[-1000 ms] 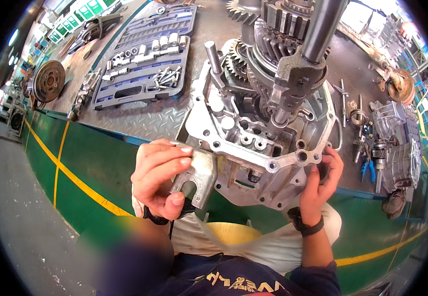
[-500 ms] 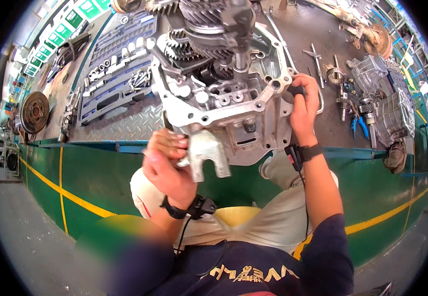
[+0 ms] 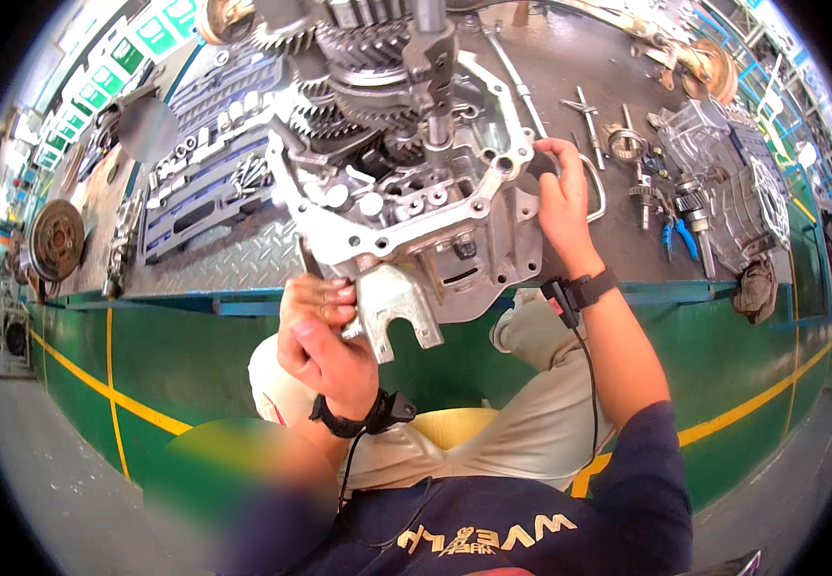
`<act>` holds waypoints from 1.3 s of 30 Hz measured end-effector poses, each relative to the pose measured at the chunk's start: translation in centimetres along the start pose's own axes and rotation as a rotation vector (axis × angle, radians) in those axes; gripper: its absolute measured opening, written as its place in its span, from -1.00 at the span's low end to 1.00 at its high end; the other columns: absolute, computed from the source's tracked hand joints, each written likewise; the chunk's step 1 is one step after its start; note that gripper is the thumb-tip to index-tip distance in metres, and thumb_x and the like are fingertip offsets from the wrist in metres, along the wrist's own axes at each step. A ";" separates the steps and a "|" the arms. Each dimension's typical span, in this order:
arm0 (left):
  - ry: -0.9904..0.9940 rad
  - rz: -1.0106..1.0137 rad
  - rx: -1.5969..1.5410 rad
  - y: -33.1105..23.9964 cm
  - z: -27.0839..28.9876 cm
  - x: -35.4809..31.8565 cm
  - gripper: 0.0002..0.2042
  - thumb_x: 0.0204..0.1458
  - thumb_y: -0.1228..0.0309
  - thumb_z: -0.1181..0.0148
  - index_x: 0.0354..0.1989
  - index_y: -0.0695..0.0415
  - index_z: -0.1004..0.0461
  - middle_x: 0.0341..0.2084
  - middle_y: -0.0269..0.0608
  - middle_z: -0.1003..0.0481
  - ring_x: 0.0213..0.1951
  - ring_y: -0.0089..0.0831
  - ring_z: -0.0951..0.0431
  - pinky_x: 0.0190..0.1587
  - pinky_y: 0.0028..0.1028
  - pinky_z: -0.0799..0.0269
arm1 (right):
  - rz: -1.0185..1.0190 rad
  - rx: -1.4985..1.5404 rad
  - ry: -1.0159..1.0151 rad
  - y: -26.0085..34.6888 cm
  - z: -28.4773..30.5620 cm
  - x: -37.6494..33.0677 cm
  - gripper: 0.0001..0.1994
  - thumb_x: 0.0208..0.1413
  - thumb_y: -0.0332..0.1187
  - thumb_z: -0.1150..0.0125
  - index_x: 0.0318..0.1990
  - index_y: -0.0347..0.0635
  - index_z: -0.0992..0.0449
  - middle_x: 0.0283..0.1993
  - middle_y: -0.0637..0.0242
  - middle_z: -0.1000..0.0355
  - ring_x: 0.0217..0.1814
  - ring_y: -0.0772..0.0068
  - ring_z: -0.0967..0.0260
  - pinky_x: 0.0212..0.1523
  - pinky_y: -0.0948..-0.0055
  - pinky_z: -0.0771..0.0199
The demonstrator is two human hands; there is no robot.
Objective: The person assembles a gearbox housing by first inserting a threaded sensor by hand, then lifting and rotating the housing to check the fit of internal gear shafts. They then proceed to fit a secondary housing section over the gears, aligning the shafts through the openings.
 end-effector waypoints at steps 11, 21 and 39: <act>0.235 -0.315 0.172 -1.9 -1.5 -1.8 -0.67 0.31 0.21 -0.24 -0.29 0.15 -0.26 -0.37 -0.13 -0.39 -0.25 -0.24 -0.46 -0.07 -0.16 -0.42 | -0.067 0.041 -0.020 -0.1 1.4 0.3 -0.67 0.13 -0.60 -0.05 0.07 -0.34 -0.45 0.04 0.05 -0.50 0.10 0.10 -0.50 0.22 0.26 -0.46; 0.050 -0.280 0.133 -1.1 -1.2 -0.2 -0.61 0.44 0.19 0.13 -0.49 0.10 -0.18 -0.55 -0.24 -0.28 -0.42 -0.36 -0.31 -0.23 -0.30 -0.30 | -0.408 0.630 -0.406 -1.2 12.9 -0.8 -0.87 0.33 -0.51 -0.12 -0.06 -0.23 -0.55 -0.08 0.26 -0.56 -0.13 0.49 -0.52 -0.11 0.35 -0.73; -0.120 -0.221 0.101 0.2 -0.7 0.2 -0.61 0.45 0.10 0.20 -0.45 0.01 -0.13 -0.48 -0.33 -0.15 -0.33 -0.39 -0.20 -0.08 -0.31 -0.19 | -0.463 0.601 -0.324 -0.1 16.2 -2.0 -0.81 0.28 -0.31 -0.23 -0.10 -0.23 -0.63 -0.15 0.32 -0.63 -0.21 0.57 -0.50 -0.25 0.47 -0.61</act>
Point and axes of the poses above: each hand's wrist, its own x-axis towards the middle knuckle, its own z-axis out of the back of the hand, y = z × x, the point moved 8 cm from there along x, towards the middle knuckle
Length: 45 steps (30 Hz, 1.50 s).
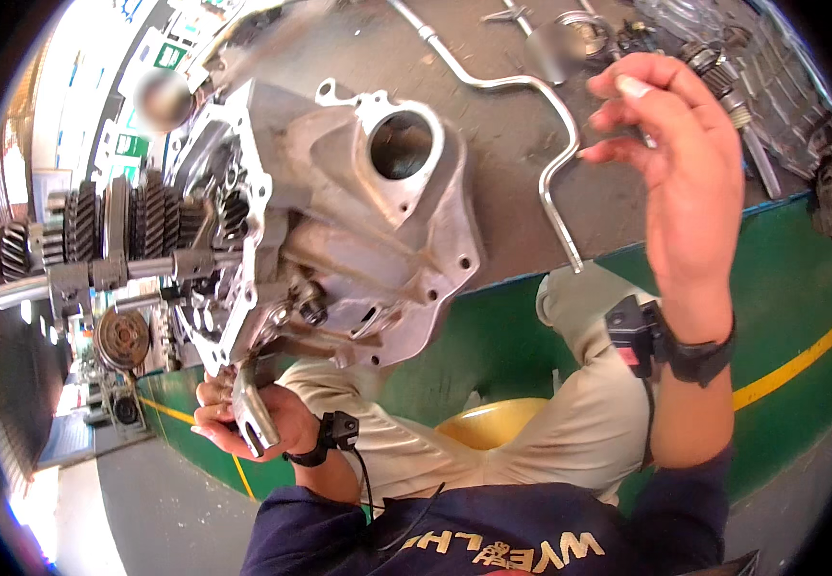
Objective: The person assembles a gearbox housing by first inserting a threaded sensor by hand, then lifting and rotating the housing to check the fit of internal gear shafts. They then proceed to fit a secondary housing section over the gears, aligning the shafts through the openings.
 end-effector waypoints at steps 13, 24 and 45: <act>0.173 0.141 -0.146 -0.5 0.0 -0.4 -0.59 0.41 0.04 0.12 -0.44 0.03 -0.16 -0.46 -0.29 -0.24 -0.32 -0.38 -0.27 -0.15 -0.28 -0.32 | -0.075 -0.176 0.130 -3.1 -4.9 -0.9 -0.86 0.30 -0.33 -0.26 -0.13 -0.18 -0.62 -0.22 0.41 -0.59 -0.25 0.62 -0.48 -0.31 0.53 -0.58; 0.250 0.037 -0.062 -1.5 -0.5 0.1 -0.56 0.22 0.07 -0.32 -0.42 0.07 -0.22 -0.47 -0.27 -0.33 -0.38 -0.38 -0.33 -0.22 -0.33 -0.31 | -0.124 -0.324 0.262 -3.8 -7.4 -2.4 -0.91 0.31 -0.41 -0.30 -0.20 -0.24 -0.55 -0.33 0.50 -0.46 -0.31 0.72 -0.39 -0.37 0.57 -0.48; 0.276 0.239 -0.098 -0.6 1.2 -1.2 -0.67 0.41 0.23 -0.05 -0.45 0.01 -0.24 -0.42 -0.34 -0.24 -0.29 -0.45 -0.34 -0.15 -0.39 -0.42 | 0.078 -0.564 0.437 -0.9 -9.5 -3.4 -0.90 0.17 -0.53 -0.36 -0.24 -0.29 -0.54 -0.29 0.26 -0.50 -0.34 0.46 -0.49 -0.35 0.48 -0.49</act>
Point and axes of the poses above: each hand's wrist, its own x-axis towards the middle knuckle, its own z-axis out of the back of the hand, y = z × x, the point moved 8 cm from there along x, towards the middle knuckle
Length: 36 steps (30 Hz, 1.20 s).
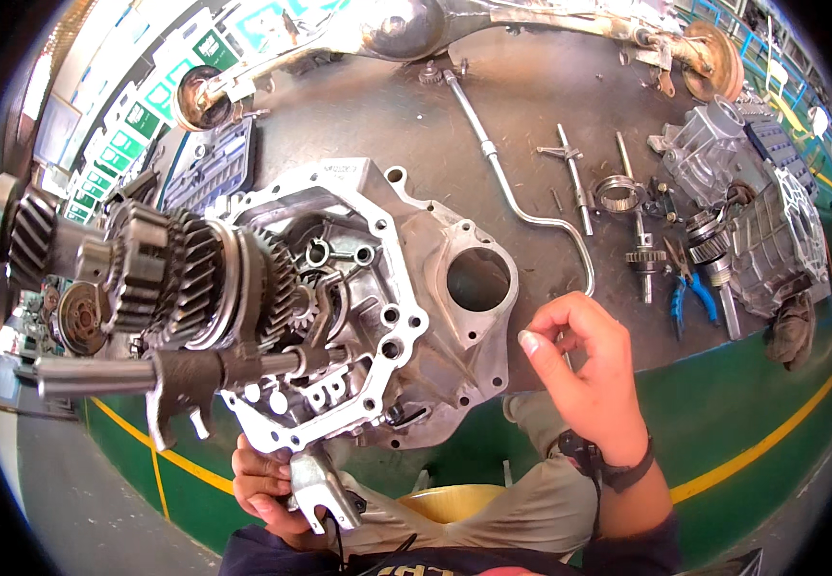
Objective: The person assembles a gearbox housing by first inserting a threaded sensor by hand, then lifting and rotating the housing to check the fit of internal gear shafts. They then proceed to fit a secondary housing section over the gears, aligning the shafts through the openings.
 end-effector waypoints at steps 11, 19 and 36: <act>-0.030 -0.148 0.020 -1.3 -0.7 1.9 -0.61 0.36 0.15 -0.04 -0.51 0.10 -0.34 -0.53 -0.21 -0.42 -0.41 -0.35 -0.39 -0.23 -0.30 -0.28 | -0.051 -0.085 -0.026 -1.0 -2.4 0.6 -0.88 0.21 -0.42 -0.39 -0.26 -0.28 -0.58 -0.35 0.29 -0.50 -0.38 0.54 -0.44 -0.34 0.48 -0.46; 0.020 -0.151 0.008 -1.6 -1.3 2.1 -0.63 0.30 0.19 -0.11 -0.52 0.14 -0.34 -0.59 -0.20 -0.43 -0.46 -0.30 -0.41 -0.31 -0.30 -0.31 | 0.008 -0.134 -0.034 -3.3 -3.5 -0.1 -0.86 0.20 -0.39 -0.39 -0.27 -0.26 -0.57 -0.35 0.25 -0.51 -0.40 0.45 -0.46 -0.33 0.40 -0.49; 0.060 -0.152 0.012 -2.3 -1.0 2.6 -0.76 0.18 0.36 -0.12 -0.52 0.17 -0.37 -0.59 -0.17 -0.45 -0.48 -0.27 -0.40 -0.31 -0.28 -0.27 | 0.030 -0.244 -0.058 -3.4 -4.8 -0.9 -0.83 0.24 -0.38 -0.40 -0.28 -0.29 -0.56 -0.40 0.33 -0.52 -0.40 0.61 -0.44 -0.33 0.47 -0.50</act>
Point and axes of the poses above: each hand's wrist, its own x-axis towards the middle knuckle, its own z-axis out of the back of the hand, y = z × x, the point moved 8 cm from there along x, towards the middle knuckle
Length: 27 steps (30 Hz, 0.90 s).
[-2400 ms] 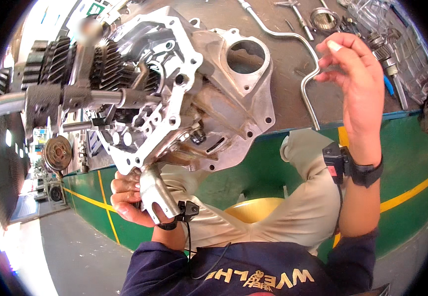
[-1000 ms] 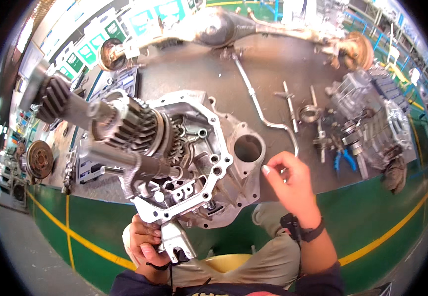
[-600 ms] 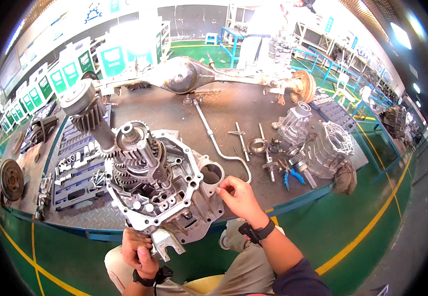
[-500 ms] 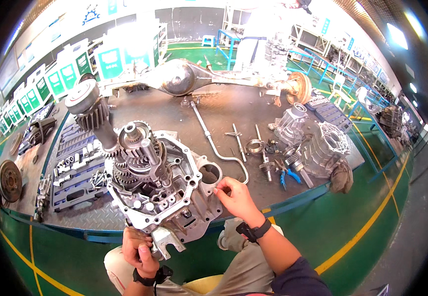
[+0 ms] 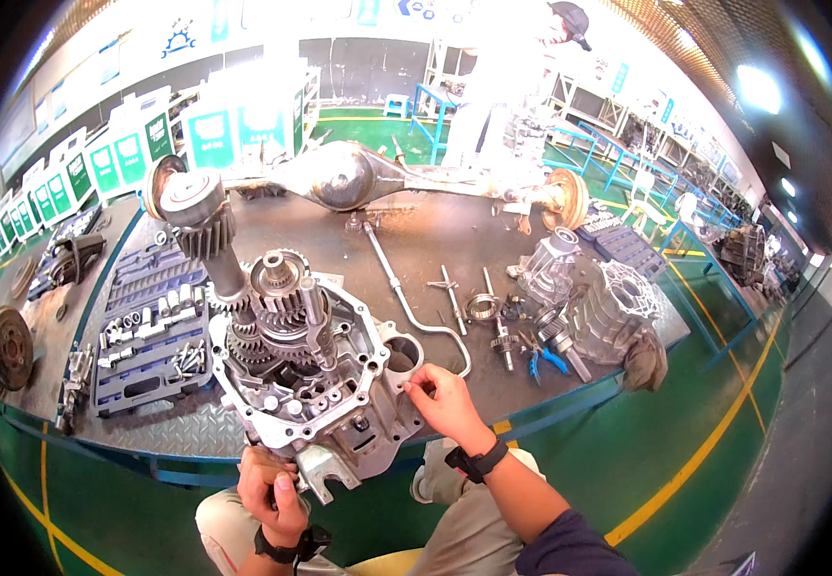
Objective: The person assembles a gearbox housing by first inserting a threaded sensor by hand, then lifting and rotating the housing to check the fit of internal gear shafts. They then proceed to fit a secondary housing section over the gears, aligning the shafts through the openings.
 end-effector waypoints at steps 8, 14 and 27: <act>0.056 0.010 -0.014 -0.1 0.0 -0.2 -0.74 0.26 0.31 -0.05 -0.44 0.21 -0.37 -0.50 -0.13 -0.38 -0.40 -0.28 -0.34 -0.29 -0.28 -0.23 | -0.016 -0.007 0.026 0.8 0.1 -0.3 -0.81 0.23 -0.34 -0.39 -0.27 -0.27 -0.55 -0.37 0.19 -0.53 -0.40 0.34 -0.51 -0.32 0.33 -0.51; 0.031 0.013 -0.028 -0.1 -0.6 -0.3 -0.76 0.22 0.34 -0.08 -0.47 0.19 -0.37 -0.52 -0.15 -0.41 -0.43 -0.27 -0.36 -0.29 -0.28 -0.26 | -0.007 0.020 0.026 0.7 0.5 -0.5 -0.82 0.22 -0.34 -0.39 -0.27 -0.26 -0.55 -0.37 0.19 -0.53 -0.41 0.33 -0.50 -0.33 0.32 -0.51; 0.073 -0.047 -0.068 0.2 -0.4 0.2 -0.87 0.12 0.46 -0.22 -0.44 0.21 -0.49 -0.46 -0.12 -0.55 -0.42 -0.21 -0.48 -0.27 -0.29 -0.38 | 0.014 0.011 0.042 1.1 0.6 -0.9 -0.87 0.22 -0.45 -0.39 -0.29 -0.29 -0.55 -0.40 0.28 -0.54 -0.41 0.52 -0.45 -0.34 0.44 -0.49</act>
Point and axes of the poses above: each hand's wrist, its own x-axis towards the middle knuckle, its own z-axis out of the back of the hand, y = z × x, the point moved 8 cm from there along x, towards the middle knuckle
